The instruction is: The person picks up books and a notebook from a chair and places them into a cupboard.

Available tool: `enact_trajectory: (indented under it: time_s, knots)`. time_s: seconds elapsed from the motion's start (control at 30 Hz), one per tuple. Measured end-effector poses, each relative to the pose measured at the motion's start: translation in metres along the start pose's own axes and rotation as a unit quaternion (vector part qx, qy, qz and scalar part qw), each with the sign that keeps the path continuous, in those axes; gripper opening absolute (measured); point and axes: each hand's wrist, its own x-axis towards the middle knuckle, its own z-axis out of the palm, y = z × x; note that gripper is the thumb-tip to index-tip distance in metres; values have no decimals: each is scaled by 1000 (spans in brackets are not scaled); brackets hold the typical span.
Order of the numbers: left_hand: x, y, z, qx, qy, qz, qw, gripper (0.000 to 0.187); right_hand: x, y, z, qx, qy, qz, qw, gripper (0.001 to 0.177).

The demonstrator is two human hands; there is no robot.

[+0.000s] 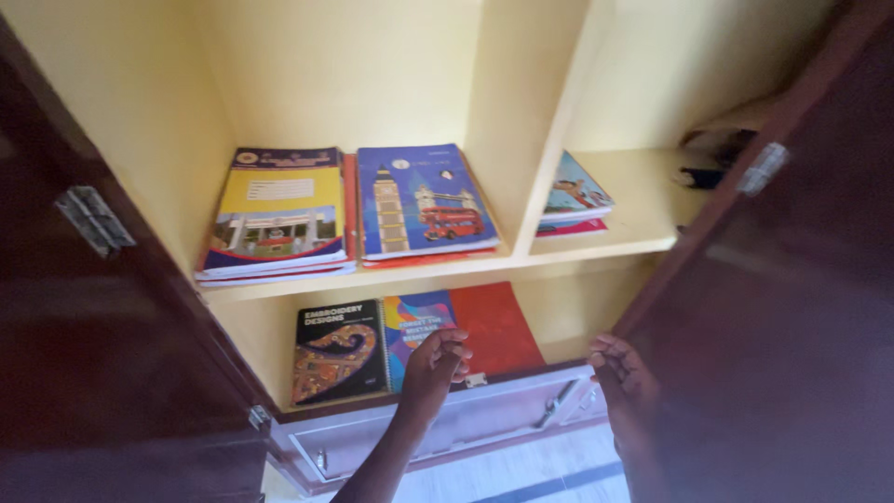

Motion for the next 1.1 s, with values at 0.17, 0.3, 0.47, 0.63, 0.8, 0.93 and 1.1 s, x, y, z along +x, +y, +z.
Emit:
enact_trajectory:
  time_s: [0.17,0.3,0.47,0.63,0.8,0.93,1.1]
  knots:
    - [-27,-11,27,13,-34,-13,999,29,-49,7,-34,65,7,1,998,41]
    - [-57,-6,55,17,-60,-28,998,27,-89,-17,-59,-97,76,52,991,34]
    - [-81,-7,87,13,-103,-43,994,26,-125,-49,-87,-49,109,33,992,34]
    - [-99,-8,113,-4,-143,-66,987,22,-158,-61,-124,-40,132,10,990,28]
    - [-117,-5,136,-7,-177,-67,982,23,-185,-56,-157,-10,159,-20,987,33]
    - [-128,0,159,15,-210,-74,975,28,-206,-56,-177,-6,193,9,981,28]
    - [-155,17,179,78,-254,-143,953,42,-238,-67,-193,-12,247,30,969,42]
